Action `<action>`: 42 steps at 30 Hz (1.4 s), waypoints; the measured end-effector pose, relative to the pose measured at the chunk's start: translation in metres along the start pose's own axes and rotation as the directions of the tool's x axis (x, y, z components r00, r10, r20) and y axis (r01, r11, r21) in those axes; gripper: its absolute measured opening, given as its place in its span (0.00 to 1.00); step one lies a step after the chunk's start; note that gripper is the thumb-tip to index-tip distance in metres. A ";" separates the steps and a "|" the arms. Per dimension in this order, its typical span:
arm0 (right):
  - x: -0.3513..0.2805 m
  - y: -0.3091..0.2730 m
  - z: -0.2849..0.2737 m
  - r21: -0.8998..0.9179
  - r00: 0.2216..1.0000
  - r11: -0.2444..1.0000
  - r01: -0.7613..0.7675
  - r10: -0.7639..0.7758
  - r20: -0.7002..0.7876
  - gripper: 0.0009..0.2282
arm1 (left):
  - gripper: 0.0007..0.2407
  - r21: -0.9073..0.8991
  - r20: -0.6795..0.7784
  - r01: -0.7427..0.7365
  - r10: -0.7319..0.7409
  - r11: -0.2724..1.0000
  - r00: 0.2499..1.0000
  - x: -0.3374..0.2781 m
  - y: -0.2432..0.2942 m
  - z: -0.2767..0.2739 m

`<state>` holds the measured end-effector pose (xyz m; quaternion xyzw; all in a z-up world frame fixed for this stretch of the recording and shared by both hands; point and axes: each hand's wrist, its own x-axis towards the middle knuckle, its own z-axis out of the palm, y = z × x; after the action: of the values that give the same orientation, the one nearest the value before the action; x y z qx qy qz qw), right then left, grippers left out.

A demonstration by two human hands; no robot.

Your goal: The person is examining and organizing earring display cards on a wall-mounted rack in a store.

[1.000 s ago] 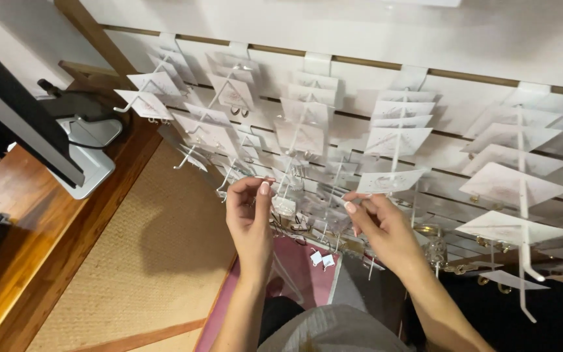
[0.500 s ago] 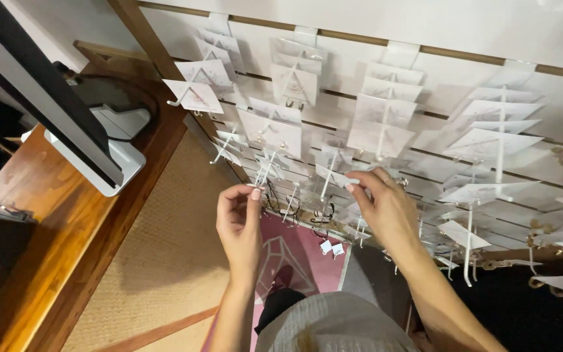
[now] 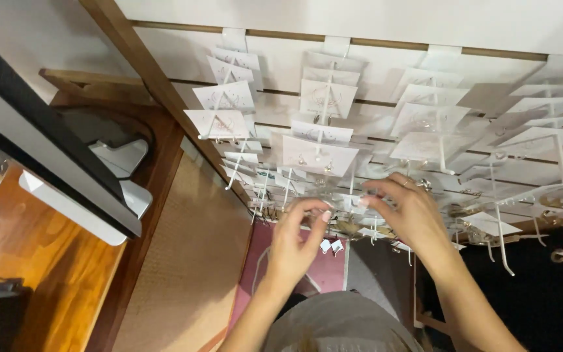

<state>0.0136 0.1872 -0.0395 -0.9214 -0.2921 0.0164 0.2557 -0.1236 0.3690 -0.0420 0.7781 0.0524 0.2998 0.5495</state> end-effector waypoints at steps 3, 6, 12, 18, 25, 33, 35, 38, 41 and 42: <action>0.015 -0.007 -0.009 0.027 0.994 0.995 -0.094 0.095 -0.062 0.10 | 0.05 0.073 0.047 -0.123 0.120 0.990 0.992 0.002 -0.025 0.013; 0.030 0.006 0.013 -0.115 0.981 0.977 -0.179 0.169 -0.096 0.15 | 0.05 0.061 0.104 -0.138 0.132 0.988 0.986 0.003 -0.032 0.004; 0.071 0.010 0.025 -0.234 0.876 0.887 -0.398 0.443 0.192 0.16 | 0.08 0.081 0.285 0.022 -0.045 0.996 0.958 0.013 -0.033 -0.027; 0.061 0.037 0.055 -0.184 0.975 0.958 -0.221 0.222 -0.017 0.14 | 0.05 0.008 0.295 -0.098 0.091 0.995 0.951 0.032 -0.044 -0.049; 0.068 0.068 0.088 -0.386 0.952 0.877 -0.285 0.307 -0.004 0.13 | 0.04 0.005 0.274 -0.125 0.119 0.992 0.954 0.050 -0.044 -0.082; 0.051 0.036 0.060 -0.258 0.957 0.928 -0.269 0.287 0.033 0.13 | 0.05 -0.002 0.165 -0.085 0.084 0.996 0.983 0.060 -0.065 -0.101; 0.059 0.028 0.054 -0.259 0.975 0.941 -0.219 0.219 -0.029 0.04 | 0.05 -0.002 0.156 -0.083 0.083 0.997 0.984 0.060 -0.070 -0.108; 0.087 0.024 0.053 -0.292 0.945 0.905 -0.311 0.326 0.006 0.15 | 0.05 0.013 0.136 -0.086 0.083 0.996 0.987 0.059 -0.077 -0.118; 0.104 0.010 0.053 -0.336 0.874 0.844 -0.419 0.475 0.105 0.11 | 0.06 0.017 0.102 -0.079 0.077 0.997 0.992 0.058 -0.080 -0.127; 0.105 0.003 0.053 -0.334 0.876 0.850 -0.408 0.467 0.118 0.12 | 0.06 0.005 0.090 -0.065 0.064 0.998 0.994 0.057 -0.080 -0.131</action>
<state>0.0928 0.2669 -0.0747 -0.9854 -0.0962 0.1203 0.0730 -0.1261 0.5315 -0.0612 0.7942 0.0037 0.2819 0.5382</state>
